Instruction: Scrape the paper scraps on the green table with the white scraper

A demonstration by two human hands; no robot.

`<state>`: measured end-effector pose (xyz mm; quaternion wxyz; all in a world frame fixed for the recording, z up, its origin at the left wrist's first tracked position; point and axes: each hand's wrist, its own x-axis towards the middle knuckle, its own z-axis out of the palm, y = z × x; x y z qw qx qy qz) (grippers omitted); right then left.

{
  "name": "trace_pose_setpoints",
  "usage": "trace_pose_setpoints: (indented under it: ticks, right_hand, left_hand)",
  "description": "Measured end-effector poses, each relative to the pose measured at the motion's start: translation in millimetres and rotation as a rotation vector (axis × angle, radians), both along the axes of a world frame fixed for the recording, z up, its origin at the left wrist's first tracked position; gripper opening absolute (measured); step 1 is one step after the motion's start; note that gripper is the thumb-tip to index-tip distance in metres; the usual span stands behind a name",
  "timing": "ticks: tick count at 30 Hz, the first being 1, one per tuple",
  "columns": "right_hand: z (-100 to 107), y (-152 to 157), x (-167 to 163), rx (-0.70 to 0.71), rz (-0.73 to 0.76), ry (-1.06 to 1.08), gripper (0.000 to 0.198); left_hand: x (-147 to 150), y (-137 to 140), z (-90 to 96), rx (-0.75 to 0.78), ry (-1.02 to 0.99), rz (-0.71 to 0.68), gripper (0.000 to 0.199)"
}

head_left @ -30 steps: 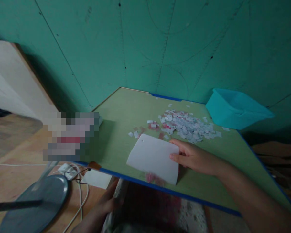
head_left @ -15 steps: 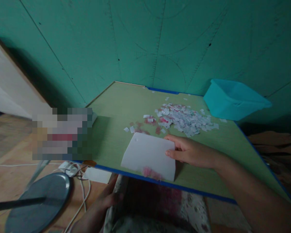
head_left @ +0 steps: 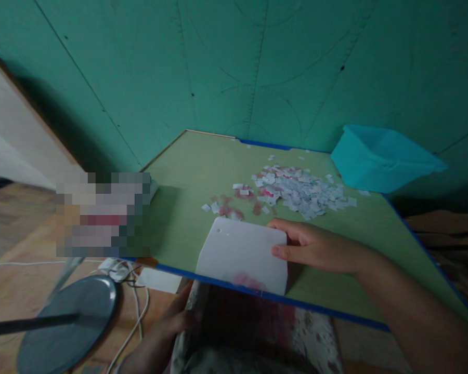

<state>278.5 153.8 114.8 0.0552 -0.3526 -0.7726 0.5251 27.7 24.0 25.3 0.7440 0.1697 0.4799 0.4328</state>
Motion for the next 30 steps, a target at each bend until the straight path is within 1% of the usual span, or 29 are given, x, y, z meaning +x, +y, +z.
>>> trace_pose_setpoints:
  ticks: [4, 7, 10, 13, 16, 18, 21, 22, 24, 26, 27, 28, 30]
  right_hand:
    - [2, -1, 1, 0.004, 0.001, 0.008, 0.024]
    - [3, -2, 0, 0.013, 0.002, 0.012, 0.024]
    - [4, -3, 1, 0.028, 0.002, 0.015, 0.023]
    - [4, -3, 2, 0.011, -0.004, 0.011, 0.023]
    - [6, -4, 2, -0.04, 0.009, 0.016, 0.022]
    - [7, -5, 2, -0.061, 0.026, 0.013, 0.019]
    - [9, -7, 1, -0.019, 0.037, -0.012, 0.016]
    - [9, -8, 0, -0.011, 0.037, -0.017, 0.016]
    - [9, -9, 1, -0.049, 0.019, -0.001, 0.018]
    - [9, -7, 2, -0.111, -0.063, 0.066, 0.021]
    - [9, -4, 3, -0.121, -0.143, 0.121, 0.022]
    - [9, -1, 5, -0.104, -0.244, 0.185, 0.024]
    - [10, 7, 8, -0.005, -0.488, 0.326, 0.024]
  left_hand:
    - [-1, 2, 2.1, -0.01, 0.0, 0.007, 0.067]
    - [0, 0, 0.4, -0.015, 0.005, -0.011, 0.066]
    - [-1, -4, -4.4, -0.019, 0.011, -0.06, 0.058]
    - [-2, -8, -7.9, -0.006, 0.02, -0.081, 0.051]
    - [-1, -9, -7.7, 0.025, -0.01, -0.062, 0.046]
    - [0, -8, -6.1, 0.05, -0.002, -0.031, 0.037]
    - [1, -6, -3.0, 0.08, 0.069, 0.011, 0.025]
    - [1, -5, -1.6, 0.082, 0.084, 0.012, 0.024]
    - [2, -4, 1.6, 0.08, 0.089, 0.003, 0.025]
    - [4, -3, 5.1, 0.075, 0.08, -0.014, 0.03]
    - [5, -2, 6.7, 0.072, 0.075, -0.021, 0.034]
    - [6, -1, 8.1, 0.071, 0.07, -0.026, 0.039]
    - [7, 0, 9.9, 0.059, 0.054, -0.034, 0.047]
